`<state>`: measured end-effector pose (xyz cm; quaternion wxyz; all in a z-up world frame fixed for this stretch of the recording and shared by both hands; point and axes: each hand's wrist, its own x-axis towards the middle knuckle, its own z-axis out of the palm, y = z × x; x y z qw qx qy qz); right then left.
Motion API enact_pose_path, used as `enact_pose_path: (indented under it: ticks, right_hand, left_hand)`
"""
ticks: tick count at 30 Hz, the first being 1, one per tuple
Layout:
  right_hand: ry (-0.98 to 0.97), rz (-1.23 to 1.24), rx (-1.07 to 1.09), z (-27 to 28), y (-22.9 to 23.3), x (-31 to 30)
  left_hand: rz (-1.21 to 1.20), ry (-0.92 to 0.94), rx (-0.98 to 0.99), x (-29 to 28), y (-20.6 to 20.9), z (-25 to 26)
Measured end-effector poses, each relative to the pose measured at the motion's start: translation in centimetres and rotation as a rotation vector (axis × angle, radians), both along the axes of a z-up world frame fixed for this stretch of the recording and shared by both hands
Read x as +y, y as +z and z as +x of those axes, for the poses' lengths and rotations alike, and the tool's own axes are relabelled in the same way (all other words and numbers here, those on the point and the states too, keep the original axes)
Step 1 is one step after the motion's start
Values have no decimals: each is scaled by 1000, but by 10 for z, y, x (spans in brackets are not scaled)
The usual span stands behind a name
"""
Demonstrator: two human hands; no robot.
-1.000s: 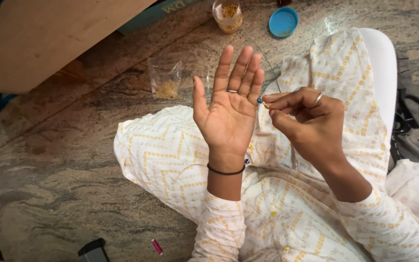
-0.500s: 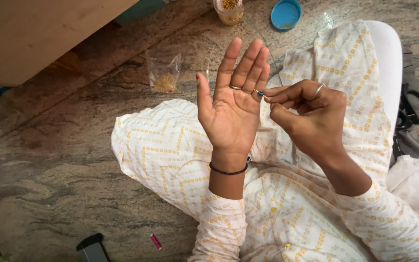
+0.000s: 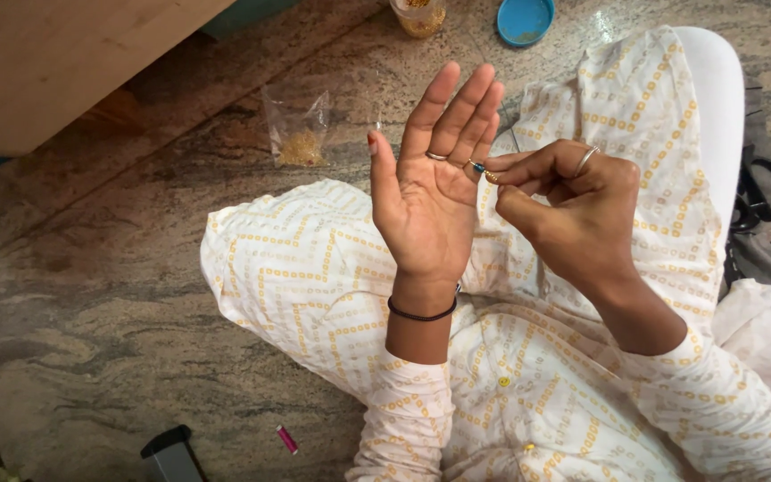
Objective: Adding decorative beads and tassels to the edge of a sari.
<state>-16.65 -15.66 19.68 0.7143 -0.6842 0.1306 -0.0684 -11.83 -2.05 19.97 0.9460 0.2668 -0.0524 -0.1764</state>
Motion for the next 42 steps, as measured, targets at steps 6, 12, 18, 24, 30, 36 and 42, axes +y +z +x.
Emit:
enact_pose_path:
  ticks: [6, 12, 18, 24, 30, 36, 42]
  right_hand:
    - [-8, 15, 22, 1, 0, 1]
    - [-14, -94, 84, 1, 3, 1]
    - [4, -12, 46, 1, 2, -2]
    - [22, -57, 9, 0, 2, -4]
    - [31, 19, 11, -1, 1, -4]
    - [43, 37, -13, -2, -2, -5]
    - [41, 8, 12, -2, -2, -4]
  left_hand:
    - [33, -2, -36, 1, -5, 1]
    - [16, -5, -24, 1, -7, 0]
    - [101, -26, -105, 1, -8, -1]
    - [140, -40, -140, 2, -8, -5]
    - [94, -38, -128, 3, -14, -4]
    - [147, -35, -133, 2, -9, -5]
    - [205, -42, -157, 2, -10, -6]
